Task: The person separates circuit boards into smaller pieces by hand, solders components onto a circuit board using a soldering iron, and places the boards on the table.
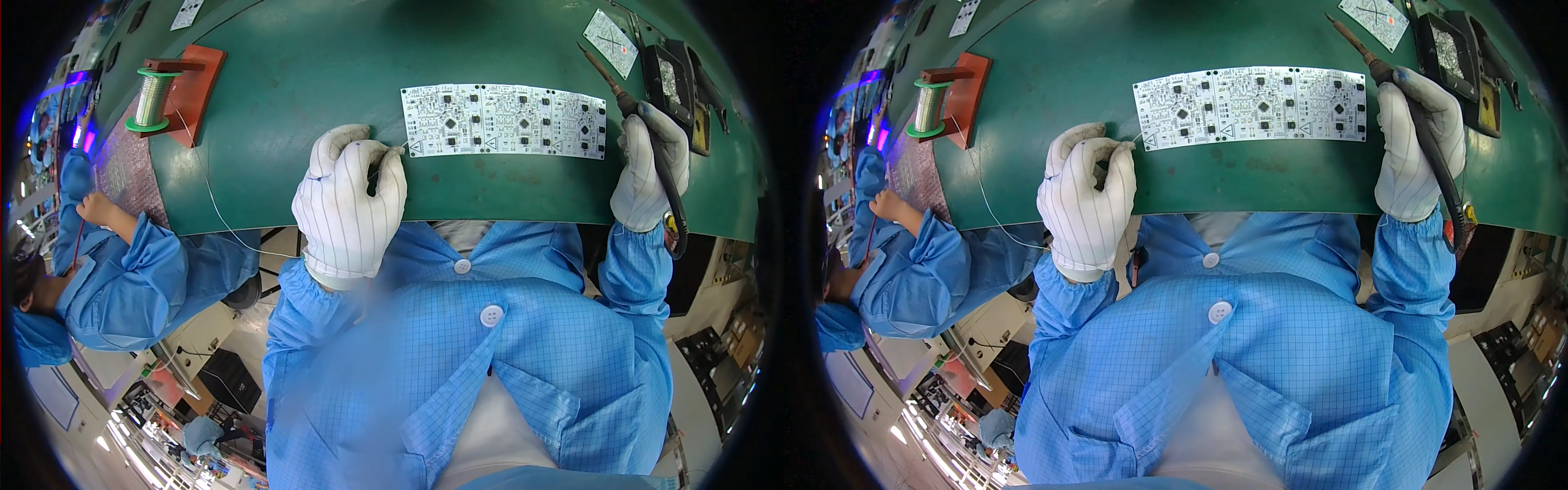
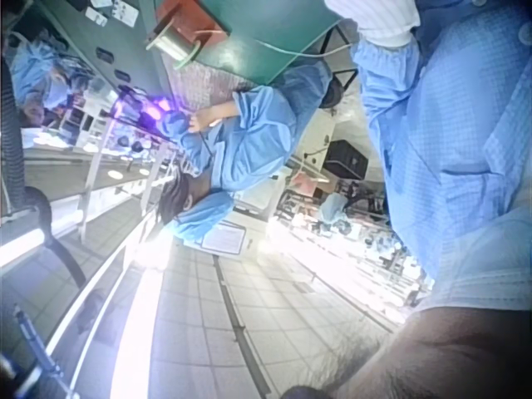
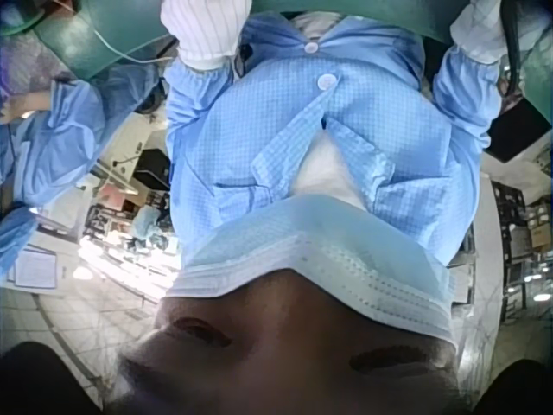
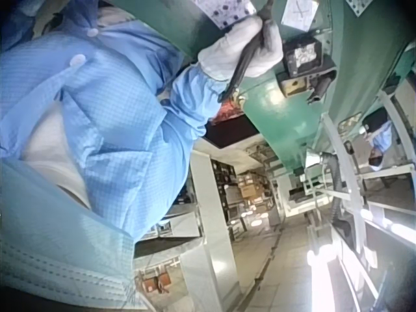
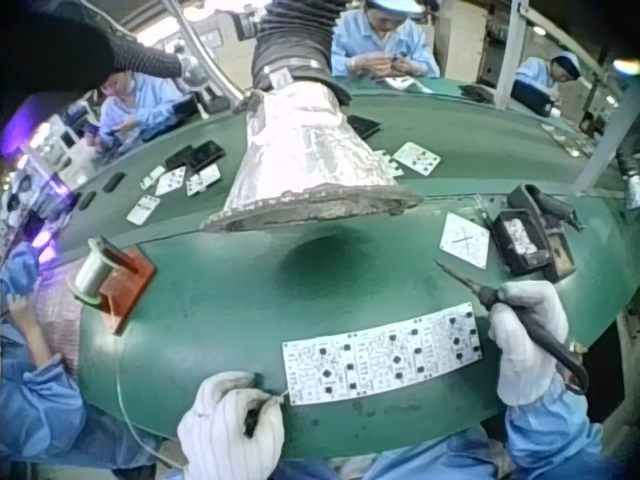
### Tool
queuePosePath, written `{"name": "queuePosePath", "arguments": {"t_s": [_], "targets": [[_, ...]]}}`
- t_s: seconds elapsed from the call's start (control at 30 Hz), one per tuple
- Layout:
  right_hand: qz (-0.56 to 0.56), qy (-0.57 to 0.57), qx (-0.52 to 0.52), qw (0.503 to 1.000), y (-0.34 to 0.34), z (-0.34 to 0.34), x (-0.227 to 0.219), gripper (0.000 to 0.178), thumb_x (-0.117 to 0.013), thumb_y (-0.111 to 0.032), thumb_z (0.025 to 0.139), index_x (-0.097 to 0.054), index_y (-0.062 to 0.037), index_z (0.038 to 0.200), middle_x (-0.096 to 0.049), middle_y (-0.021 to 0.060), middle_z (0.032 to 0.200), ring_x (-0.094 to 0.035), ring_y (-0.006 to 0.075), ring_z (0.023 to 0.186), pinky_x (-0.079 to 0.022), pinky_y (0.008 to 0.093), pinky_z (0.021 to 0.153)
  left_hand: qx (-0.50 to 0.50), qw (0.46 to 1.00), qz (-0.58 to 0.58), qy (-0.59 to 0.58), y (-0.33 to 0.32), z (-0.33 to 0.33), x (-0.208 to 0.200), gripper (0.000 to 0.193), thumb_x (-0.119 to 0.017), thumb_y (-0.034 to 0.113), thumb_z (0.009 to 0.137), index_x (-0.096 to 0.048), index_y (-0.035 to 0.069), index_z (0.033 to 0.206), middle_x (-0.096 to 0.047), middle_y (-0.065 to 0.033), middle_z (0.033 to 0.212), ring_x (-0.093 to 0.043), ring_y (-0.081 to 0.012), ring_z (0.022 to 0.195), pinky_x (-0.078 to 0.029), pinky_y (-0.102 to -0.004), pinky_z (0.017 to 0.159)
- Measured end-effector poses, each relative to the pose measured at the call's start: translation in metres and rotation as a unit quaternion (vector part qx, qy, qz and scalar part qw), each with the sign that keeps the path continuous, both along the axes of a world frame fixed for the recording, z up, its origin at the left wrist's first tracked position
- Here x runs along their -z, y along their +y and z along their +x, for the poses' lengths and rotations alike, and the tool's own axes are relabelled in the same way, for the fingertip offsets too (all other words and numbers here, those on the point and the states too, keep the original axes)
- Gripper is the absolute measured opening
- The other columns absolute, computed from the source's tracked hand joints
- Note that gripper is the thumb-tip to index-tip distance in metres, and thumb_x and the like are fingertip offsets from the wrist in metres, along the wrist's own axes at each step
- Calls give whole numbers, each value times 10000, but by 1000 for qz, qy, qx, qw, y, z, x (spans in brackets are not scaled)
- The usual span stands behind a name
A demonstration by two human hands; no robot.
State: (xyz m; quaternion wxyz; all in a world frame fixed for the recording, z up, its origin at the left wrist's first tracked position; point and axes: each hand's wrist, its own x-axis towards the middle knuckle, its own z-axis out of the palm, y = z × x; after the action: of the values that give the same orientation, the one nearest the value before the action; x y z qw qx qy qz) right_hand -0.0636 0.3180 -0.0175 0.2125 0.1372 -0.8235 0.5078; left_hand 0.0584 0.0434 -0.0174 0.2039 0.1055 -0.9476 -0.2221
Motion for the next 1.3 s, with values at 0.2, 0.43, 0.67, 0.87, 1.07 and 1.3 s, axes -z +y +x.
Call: {"name": "queuePosePath", "arguments": {"t_s": [0.2,0.43,0.67,0.87,1.07,1.3], "targets": [[8,12,-7,1000,-2,-3,-1,241,-620,-95,898,-630,-6,1122,-657,86,846,-591,92,651,-482,211,584,17,1000,2,19,-4,-2,2,84,-726,129,763,-664,74,776,-643,-97,968,-647,-252,678,-524,-335,586],[-33,-100,26,994,-2,2,-5,272,-572,-181,953,-638,-59,1187,-652,61,832,-573,75,649,-463,205,573,36,998,29,42,-12,-4,3,129,-720,112,755,-653,37,675,-653,-132,837,-627,-257,685,-482,-342,551],[122,-12,-24,992,1,-4,1,186,-627,-118,909,-629,-14,1064,-672,99,895,-643,148,740,-513,274,656,84,984,156,15,-17,-7,-9,169,-690,149,803,-646,-15,812,-613,-150,772,-585,-262,645,-452,-344,573],[261,1,-52,964,1,-6,2,214,-665,-86,880,-588,7,1056,-659,113,915,-648,150,804,-520,286,724,-24,921,368,-128,-4,-21,-21,183,-621,133,872,-621,-30,956,-563,-103,729,-552,-226,661,-450,-317,599],[-59,-93,-105,988,3,1,1,289,-627,-8,891,-497,-13,1148,-642,131,1029,-649,169,880,-539,285,780,24,932,362,7,-6,-16,-36,170,-675,-30,779,-521,0,845,-549,-72,813,-502,-91,658,-425,-246,565],[-80,-75,-155,982,1,0,11,283,-597,51,890,-480,-4,1141,-640,144,1037,-645,188,957,-528,302,854,84,937,279,194,4,0,-45,329,-641,-128,682,-379,63,740,-586,-118,901,-523,-106,705,-447,-220,645]]}}
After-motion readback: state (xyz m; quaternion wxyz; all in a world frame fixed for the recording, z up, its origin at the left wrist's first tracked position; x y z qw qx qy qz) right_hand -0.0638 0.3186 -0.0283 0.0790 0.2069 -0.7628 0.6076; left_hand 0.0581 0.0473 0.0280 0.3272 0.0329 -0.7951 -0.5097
